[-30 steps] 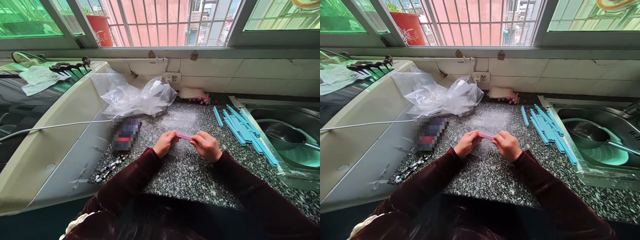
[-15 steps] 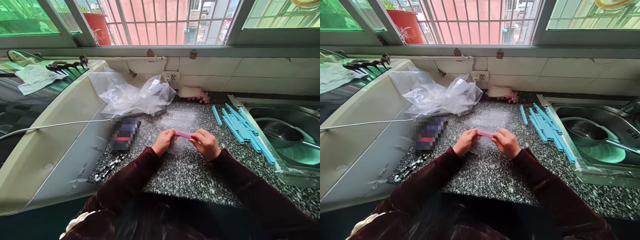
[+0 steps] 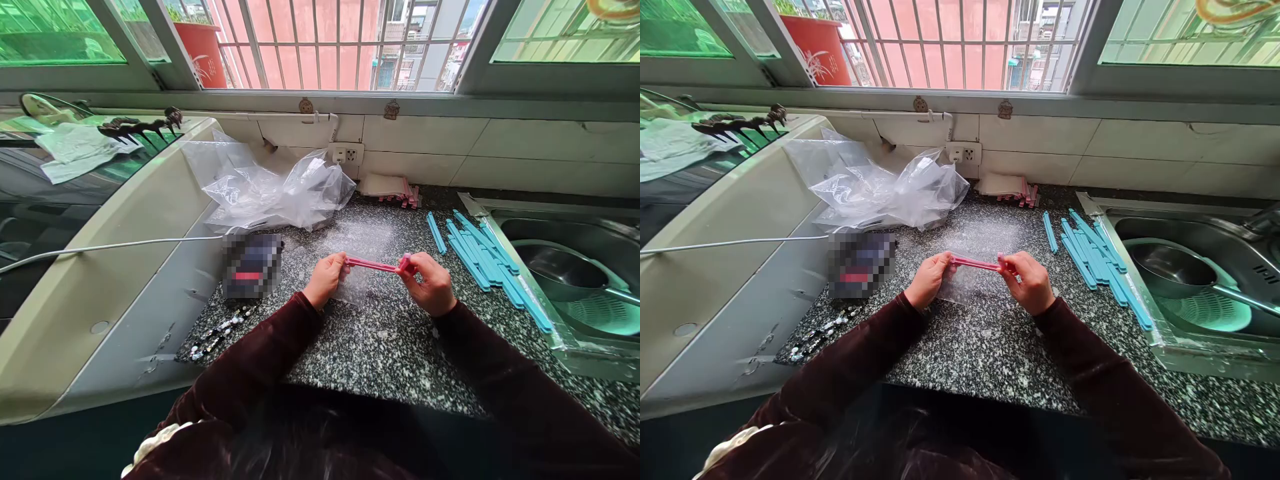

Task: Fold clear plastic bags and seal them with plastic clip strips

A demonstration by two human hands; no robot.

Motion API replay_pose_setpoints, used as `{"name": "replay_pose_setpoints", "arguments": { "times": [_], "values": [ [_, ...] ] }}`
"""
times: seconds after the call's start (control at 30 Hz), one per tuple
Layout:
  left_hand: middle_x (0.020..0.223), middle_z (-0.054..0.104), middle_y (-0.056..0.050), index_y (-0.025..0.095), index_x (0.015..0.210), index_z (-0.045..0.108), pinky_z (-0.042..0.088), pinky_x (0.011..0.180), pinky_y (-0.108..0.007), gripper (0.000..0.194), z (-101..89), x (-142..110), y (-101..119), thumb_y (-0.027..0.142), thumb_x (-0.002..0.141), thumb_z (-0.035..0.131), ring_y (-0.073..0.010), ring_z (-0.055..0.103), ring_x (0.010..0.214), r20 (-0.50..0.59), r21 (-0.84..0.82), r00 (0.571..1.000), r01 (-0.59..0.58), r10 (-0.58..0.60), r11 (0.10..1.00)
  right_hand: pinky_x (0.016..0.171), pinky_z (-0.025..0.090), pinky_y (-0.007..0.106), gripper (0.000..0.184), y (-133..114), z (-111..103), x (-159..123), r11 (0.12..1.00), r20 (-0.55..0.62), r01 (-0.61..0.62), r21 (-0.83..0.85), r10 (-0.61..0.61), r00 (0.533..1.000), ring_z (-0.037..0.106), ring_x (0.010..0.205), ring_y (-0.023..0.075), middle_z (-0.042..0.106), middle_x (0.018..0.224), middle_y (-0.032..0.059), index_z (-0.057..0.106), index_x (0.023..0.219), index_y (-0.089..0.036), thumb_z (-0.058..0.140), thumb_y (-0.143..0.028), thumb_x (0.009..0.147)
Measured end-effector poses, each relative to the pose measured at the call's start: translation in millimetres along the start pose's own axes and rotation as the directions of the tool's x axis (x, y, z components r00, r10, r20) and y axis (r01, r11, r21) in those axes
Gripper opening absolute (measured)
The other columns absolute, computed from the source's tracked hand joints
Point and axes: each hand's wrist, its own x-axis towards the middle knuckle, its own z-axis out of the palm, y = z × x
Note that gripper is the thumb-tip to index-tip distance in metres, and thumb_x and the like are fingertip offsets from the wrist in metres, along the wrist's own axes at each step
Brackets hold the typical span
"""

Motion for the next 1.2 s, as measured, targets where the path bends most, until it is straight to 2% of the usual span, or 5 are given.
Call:
{"name": "replay_pose_setpoints", "arguments": {
  "times": [0.2, 0.4, 0.6, 0.87, 1.2],
  "values": [
    [0.048, 0.049, 0.003, 0.013, 0.060, 0.055, 0.029, 0.044, -0.019, 0.036, -0.3, 0.6, 4.3, 0.044, 0.077, 0.059, -0.0049, 0.037, 0.042, -0.018, -0.063, 1.000, -0.021, 0.020, 0.998, 0.053, 0.050, 0.026, 0.002, 2.0, -7.4, 1.6, 0.997, -0.062, -0.067, -0.037, 0.064, 0.996, 0.059, 0.061, 0.0133, 0.064, 0.074, 0.0041, 0.058, 0.081, -0.020, 0.058, -0.022, 0.081],
    [0.049, 0.050, 0.003, 0.012, 0.061, 0.055, 0.029, 0.043, -0.018, 0.035, -0.3, 1.4, 6.2, 0.043, 0.077, 0.060, -0.0044, 0.037, 0.042, -0.054, -0.112, 0.998, -0.016, 0.010, 0.994, 0.053, 0.050, 0.026, 0.003, 1.2, -10.1, 4.2, 0.992, -0.098, -0.104, 0.073, 0.111, 0.989, 0.060, 0.065, 0.0141, 0.064, 0.075, 0.0046, 0.060, 0.078, -0.019, 0.058, -0.020, 0.080],
    [0.047, 0.049, 0.002, 0.012, 0.060, 0.054, 0.028, 0.041, -0.018, 0.036, -2.7, 4.4, 5.1, 0.043, 0.078, 0.059, -0.0047, 0.038, 0.041, -0.075, -0.131, 0.997, -0.020, 0.010, 0.991, 0.053, 0.049, 0.026, 0.007, 3.7, -10.0, 1.7, 0.947, -0.055, -0.211, 0.242, 0.231, 0.971, 0.058, 0.065, 0.0133, 0.061, 0.076, 0.0038, 0.060, 0.078, -0.019, 0.058, -0.025, 0.080],
    [0.048, 0.047, 0.003, 0.013, 0.057, 0.052, 0.029, 0.042, -0.019, 0.038, -5.1, 6.0, 7.8, 0.044, 0.077, 0.058, -0.0048, 0.038, 0.042, -0.102, -0.141, 0.994, -0.047, 0.033, 0.989, 0.052, 0.048, 0.026, 0.010, 0.7, -13.8, 4.9, 0.934, -0.013, -0.266, 0.238, 0.277, 0.961, 0.056, 0.061, 0.0129, 0.059, 0.072, 0.0020, 0.058, 0.078, -0.019, 0.058, -0.030, 0.080],
    [0.047, 0.047, 0.004, 0.013, 0.057, 0.053, 0.028, 0.043, -0.019, 0.040, -5.4, 6.3, 9.0, 0.048, 0.074, 0.060, -0.0048, 0.037, 0.041, -0.082, -0.181, 0.996, 0.012, -0.028, 0.983, 0.055, 0.049, 0.027, 0.015, 0.9, -14.8, 4.3, 0.911, 0.023, -0.293, 0.290, 0.299, 0.954, 0.056, 0.062, 0.0134, 0.059, 0.071, 0.0022, 0.057, 0.078, -0.019, 0.058, -0.034, 0.080]
  ]
}}
